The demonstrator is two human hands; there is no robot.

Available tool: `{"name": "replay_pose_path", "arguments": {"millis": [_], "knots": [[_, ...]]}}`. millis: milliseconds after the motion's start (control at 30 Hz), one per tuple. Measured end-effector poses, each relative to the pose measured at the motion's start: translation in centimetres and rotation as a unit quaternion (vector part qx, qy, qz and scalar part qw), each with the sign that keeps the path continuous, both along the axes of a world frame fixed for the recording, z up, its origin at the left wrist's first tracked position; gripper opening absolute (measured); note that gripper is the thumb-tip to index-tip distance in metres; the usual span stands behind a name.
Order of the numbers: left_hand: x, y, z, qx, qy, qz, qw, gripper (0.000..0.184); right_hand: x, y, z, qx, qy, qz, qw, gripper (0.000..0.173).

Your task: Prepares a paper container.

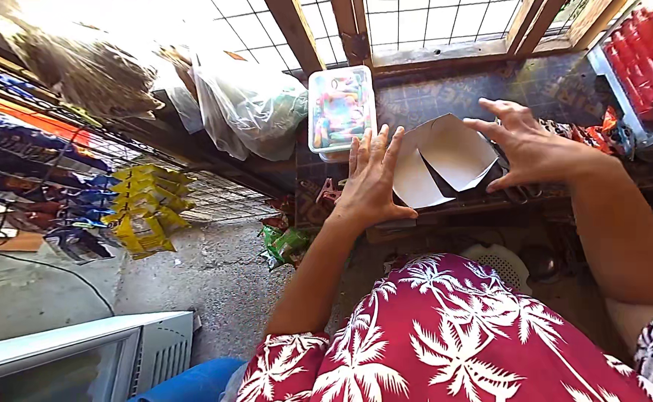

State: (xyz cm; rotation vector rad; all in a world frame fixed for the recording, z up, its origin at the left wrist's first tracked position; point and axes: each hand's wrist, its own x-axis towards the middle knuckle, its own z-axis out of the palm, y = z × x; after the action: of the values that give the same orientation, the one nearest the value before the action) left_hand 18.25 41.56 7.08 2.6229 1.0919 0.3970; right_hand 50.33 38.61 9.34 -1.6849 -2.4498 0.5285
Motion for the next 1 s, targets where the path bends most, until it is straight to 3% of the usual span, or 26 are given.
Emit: {"name": "replay_pose_path", "arguments": {"millis": [100,200,300,500,700,867,1000], "knots": [[0.7,-1.1,0.2,0.019,-0.029,-0.029,0.999,0.142,-1.6,3.9,0.3,-0.089,-0.033,0.05,0.994,0.14],[0.9,-2.6,-0.5,-0.015,-0.142,-0.024,0.989,0.135,-3.4,6.0,0.7,-0.137,-0.066,0.087,0.985,0.146],[0.6,-4.1,-2.8,-0.021,-0.241,0.031,0.97,0.131,-4.7,6.6,1.0,-0.146,-0.131,0.116,0.974,0.147],[1.0,-5.1,-5.1,-0.064,-0.274,0.055,0.958,0.133,-5.7,7.7,2.3,-0.152,-0.206,0.108,0.961,0.15],[1.4,-4.7,-5.8,-0.089,-0.288,0.073,0.951,0.137,-4.0,6.9,0.6,-0.132,-0.093,0.114,0.98,0.138],[2.1,-4.4,-6.2,-0.095,-0.309,0.065,0.944,0.137,-2.4,5.9,1.4,-0.121,-0.011,0.088,0.989,0.125],[2.7,-3.8,-7.2,-0.094,-0.339,0.06,0.934,0.141,-3.4,4.7,2.7,-0.113,-0.021,0.089,0.989,0.121]]}}
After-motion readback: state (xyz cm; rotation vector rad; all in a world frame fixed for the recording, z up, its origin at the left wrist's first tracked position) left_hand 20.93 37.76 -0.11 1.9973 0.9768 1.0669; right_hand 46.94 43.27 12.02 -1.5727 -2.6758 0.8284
